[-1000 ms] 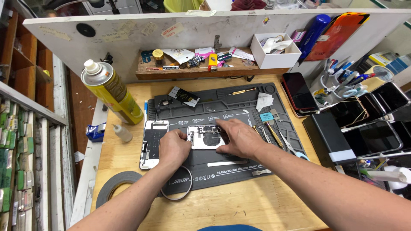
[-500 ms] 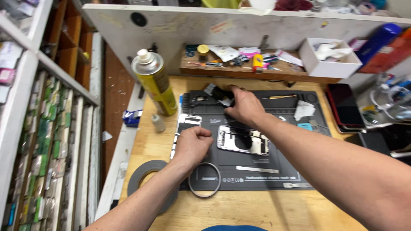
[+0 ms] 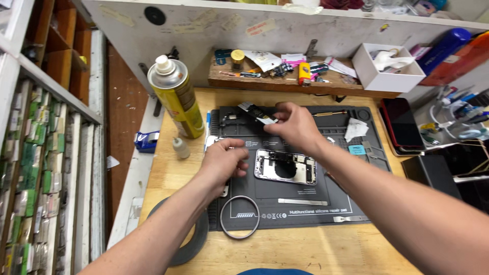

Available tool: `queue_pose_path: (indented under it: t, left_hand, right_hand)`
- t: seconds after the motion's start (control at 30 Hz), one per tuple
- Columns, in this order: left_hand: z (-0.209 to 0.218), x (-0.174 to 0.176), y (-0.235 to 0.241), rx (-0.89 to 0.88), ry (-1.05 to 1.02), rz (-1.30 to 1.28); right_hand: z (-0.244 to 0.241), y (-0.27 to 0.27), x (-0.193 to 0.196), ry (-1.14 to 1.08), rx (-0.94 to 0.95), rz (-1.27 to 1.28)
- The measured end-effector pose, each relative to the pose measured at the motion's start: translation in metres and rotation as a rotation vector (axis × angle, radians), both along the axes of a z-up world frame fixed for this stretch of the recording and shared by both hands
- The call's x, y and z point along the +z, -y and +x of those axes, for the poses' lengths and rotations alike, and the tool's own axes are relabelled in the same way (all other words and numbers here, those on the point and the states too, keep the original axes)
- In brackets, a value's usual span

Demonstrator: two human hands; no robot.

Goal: The person uses a screwdriver to remove screws from a disassembled smartphone, then installs a new battery into the phone chassis. The person continues to remove screws from another phone frame.

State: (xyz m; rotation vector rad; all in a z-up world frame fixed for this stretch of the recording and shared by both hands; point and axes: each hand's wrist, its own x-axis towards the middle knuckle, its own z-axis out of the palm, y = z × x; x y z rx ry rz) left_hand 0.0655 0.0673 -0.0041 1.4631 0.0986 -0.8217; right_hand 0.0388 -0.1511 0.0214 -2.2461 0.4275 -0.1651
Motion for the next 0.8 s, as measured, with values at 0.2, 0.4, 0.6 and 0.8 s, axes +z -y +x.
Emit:
queue_pose_path:
  t: [0.2,0.4,0.6,0.8]
  left_hand:
    - [0.011,0.010,0.021,-0.060,-0.093,-0.355]
    - [-0.013,0.024,0.042,-0.140,-0.059,-0.346]
    - [-0.036,0.042,0.058,-0.238,-0.017,-0.264]
    - [-0.041,0.047,0.068,-0.246,0.002,-0.224]
  right_hand:
    - [-0.088,-0.022,0.021,0.267,0.066,-0.162]
    - [-0.127,-0.012,0.048,0.288,0.164,-0.086]
    - [-0.112,0.016,0.050,0.056,-0.032,0.566]
    - [-0.114,0.030,0.048,-0.034,-0.062,0.743]
